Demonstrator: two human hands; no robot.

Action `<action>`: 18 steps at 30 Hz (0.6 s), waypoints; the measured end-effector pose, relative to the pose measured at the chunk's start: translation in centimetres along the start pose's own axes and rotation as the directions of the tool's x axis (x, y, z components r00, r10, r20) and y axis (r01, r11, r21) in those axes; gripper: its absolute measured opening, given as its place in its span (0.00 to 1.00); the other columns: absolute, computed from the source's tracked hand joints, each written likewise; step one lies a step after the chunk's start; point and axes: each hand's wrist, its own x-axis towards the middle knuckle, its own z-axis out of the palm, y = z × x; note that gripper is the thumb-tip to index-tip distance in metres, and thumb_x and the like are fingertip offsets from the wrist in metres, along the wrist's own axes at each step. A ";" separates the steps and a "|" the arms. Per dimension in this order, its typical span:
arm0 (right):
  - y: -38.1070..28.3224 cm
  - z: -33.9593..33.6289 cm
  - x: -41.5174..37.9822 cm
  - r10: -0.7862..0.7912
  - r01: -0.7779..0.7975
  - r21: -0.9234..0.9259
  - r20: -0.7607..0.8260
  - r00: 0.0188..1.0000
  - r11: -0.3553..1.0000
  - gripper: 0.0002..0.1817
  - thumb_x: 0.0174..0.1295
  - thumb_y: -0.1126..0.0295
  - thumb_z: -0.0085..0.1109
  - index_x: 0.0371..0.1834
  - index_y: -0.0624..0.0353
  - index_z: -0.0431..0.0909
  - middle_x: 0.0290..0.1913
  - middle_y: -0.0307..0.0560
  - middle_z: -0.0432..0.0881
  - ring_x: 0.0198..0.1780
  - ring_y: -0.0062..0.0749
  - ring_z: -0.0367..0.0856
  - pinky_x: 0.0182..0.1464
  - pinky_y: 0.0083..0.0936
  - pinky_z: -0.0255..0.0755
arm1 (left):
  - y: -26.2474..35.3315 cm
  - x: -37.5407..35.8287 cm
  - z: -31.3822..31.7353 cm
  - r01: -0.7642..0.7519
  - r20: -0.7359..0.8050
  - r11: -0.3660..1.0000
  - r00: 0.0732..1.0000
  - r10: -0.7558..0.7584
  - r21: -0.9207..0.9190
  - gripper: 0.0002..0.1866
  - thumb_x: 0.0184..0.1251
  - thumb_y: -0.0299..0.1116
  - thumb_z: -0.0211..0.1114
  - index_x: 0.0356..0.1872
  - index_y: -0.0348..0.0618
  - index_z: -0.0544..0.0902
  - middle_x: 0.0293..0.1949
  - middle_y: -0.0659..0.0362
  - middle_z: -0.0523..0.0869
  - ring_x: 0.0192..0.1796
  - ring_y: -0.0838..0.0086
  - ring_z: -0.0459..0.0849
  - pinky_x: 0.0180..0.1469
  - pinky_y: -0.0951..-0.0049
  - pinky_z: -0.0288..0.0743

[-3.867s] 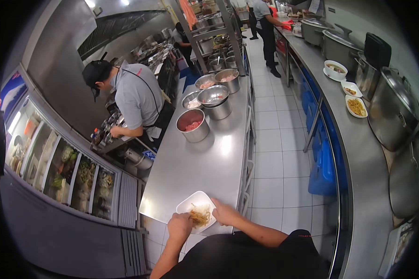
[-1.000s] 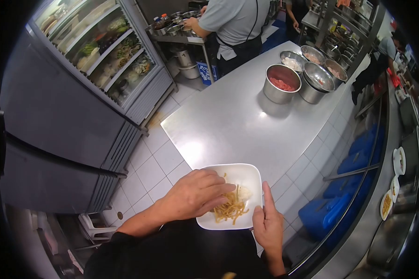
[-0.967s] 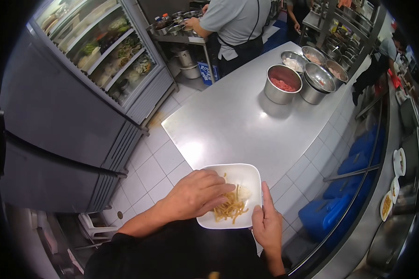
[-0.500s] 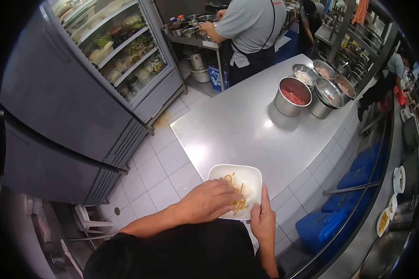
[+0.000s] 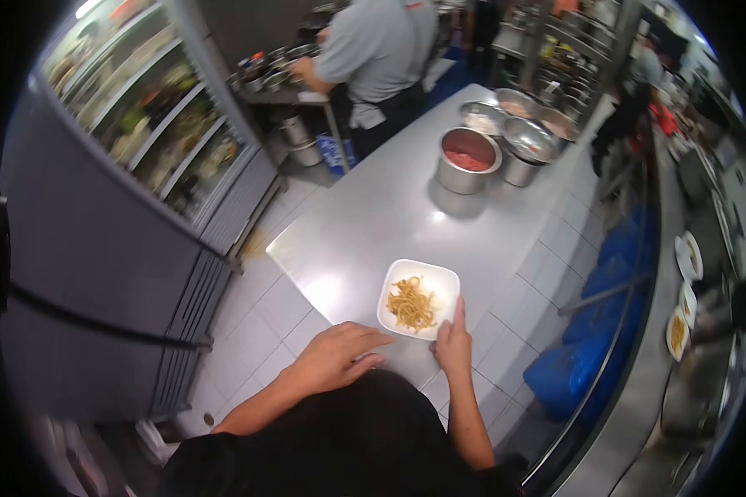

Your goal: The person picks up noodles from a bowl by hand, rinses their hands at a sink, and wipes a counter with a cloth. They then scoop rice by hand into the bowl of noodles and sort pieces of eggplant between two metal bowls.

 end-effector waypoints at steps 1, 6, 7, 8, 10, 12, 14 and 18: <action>0.6 0.0 0.5 0.004 -0.005 -0.013 -0.015 1.000 1.000 0.34 0.72 0.70 0.40 0.82 0.54 0.46 0.29 0.57 0.85 0.21 0.38 0.84 0.28 0.36 0.80 | -0.3 -0.1 -0.3 0.001 -0.003 1.000 1.000 -0.001 -0.007 0.18 0.69 0.37 0.67 0.58 0.48 0.83 0.50 0.55 0.87 0.54 0.59 0.83 0.57 0.61 0.77; 1.7 0.6 -1.1 0.029 -0.046 -0.103 -0.158 0.987 0.994 0.36 0.71 0.68 0.41 0.82 0.52 0.46 0.26 0.62 0.83 0.24 0.49 0.85 0.35 0.43 0.80 | -2.0 -0.8 -1.4 -0.061 0.008 0.996 0.998 0.062 -0.069 0.17 0.68 0.37 0.68 0.56 0.48 0.85 0.47 0.55 0.89 0.52 0.60 0.85 0.55 0.63 0.78; 2.3 0.9 -1.3 0.013 -0.039 -0.131 -0.190 0.982 0.991 0.36 0.70 0.68 0.42 0.82 0.51 0.46 0.26 0.63 0.83 0.25 0.51 0.85 0.36 0.45 0.80 | -2.4 -0.6 -1.8 -0.066 0.027 0.994 0.997 0.068 -0.084 0.16 0.68 0.37 0.68 0.56 0.48 0.85 0.47 0.55 0.89 0.52 0.60 0.85 0.55 0.64 0.78; 1.6 0.5 -2.7 0.034 -0.046 -0.049 -0.226 0.973 0.998 0.35 0.72 0.72 0.40 0.83 0.50 0.48 0.21 0.46 0.80 0.16 0.28 0.78 0.21 0.30 0.76 | -2.6 -0.4 -2.0 -0.064 0.047 0.993 0.997 0.068 -0.096 0.16 0.68 0.37 0.69 0.55 0.48 0.85 0.47 0.55 0.89 0.52 0.60 0.86 0.55 0.64 0.78; 2.0 0.4 -5.4 0.051 -0.061 -0.021 -0.317 0.947 0.998 0.34 0.71 0.72 0.40 0.83 0.50 0.49 0.21 0.47 0.81 0.17 0.28 0.79 0.22 0.29 0.76 | -3.4 0.0 -2.1 -0.135 0.110 0.985 0.983 0.147 -0.108 0.16 0.68 0.37 0.69 0.55 0.48 0.85 0.47 0.55 0.89 0.51 0.61 0.86 0.54 0.64 0.79; 2.2 0.1 -8.3 0.090 -0.095 0.008 -0.394 0.915 0.995 0.34 0.72 0.71 0.40 0.82 0.50 0.50 0.22 0.48 0.81 0.17 0.28 0.79 0.22 0.29 0.76 | -3.0 0.4 -2.5 -0.146 0.179 0.978 0.969 0.172 -0.151 0.15 0.70 0.40 0.66 0.55 0.49 0.85 0.48 0.55 0.88 0.51 0.58 0.85 0.54 0.62 0.78; 2.3 0.3 -12.1 0.170 -0.159 0.064 -0.462 0.870 0.985 0.34 0.72 0.71 0.40 0.82 0.50 0.51 0.22 0.49 0.81 0.17 0.28 0.79 0.23 0.29 0.77 | -3.1 0.9 -2.1 -0.204 0.245 0.959 0.937 0.250 -0.197 0.16 0.71 0.40 0.66 0.55 0.49 0.85 0.48 0.55 0.88 0.51 0.58 0.85 0.54 0.62 0.78; 2.8 -0.4 -18.7 0.270 -0.222 0.155 -0.623 0.734 0.963 0.34 0.71 0.71 0.43 0.81 0.49 0.53 0.20 0.56 0.81 0.20 0.41 0.83 0.29 0.38 0.79 | -2.1 2.6 -1.0 -0.366 0.323 0.908 0.850 0.416 -0.205 0.16 0.68 0.36 0.69 0.55 0.47 0.85 0.47 0.57 0.89 0.52 0.61 0.85 0.55 0.64 0.79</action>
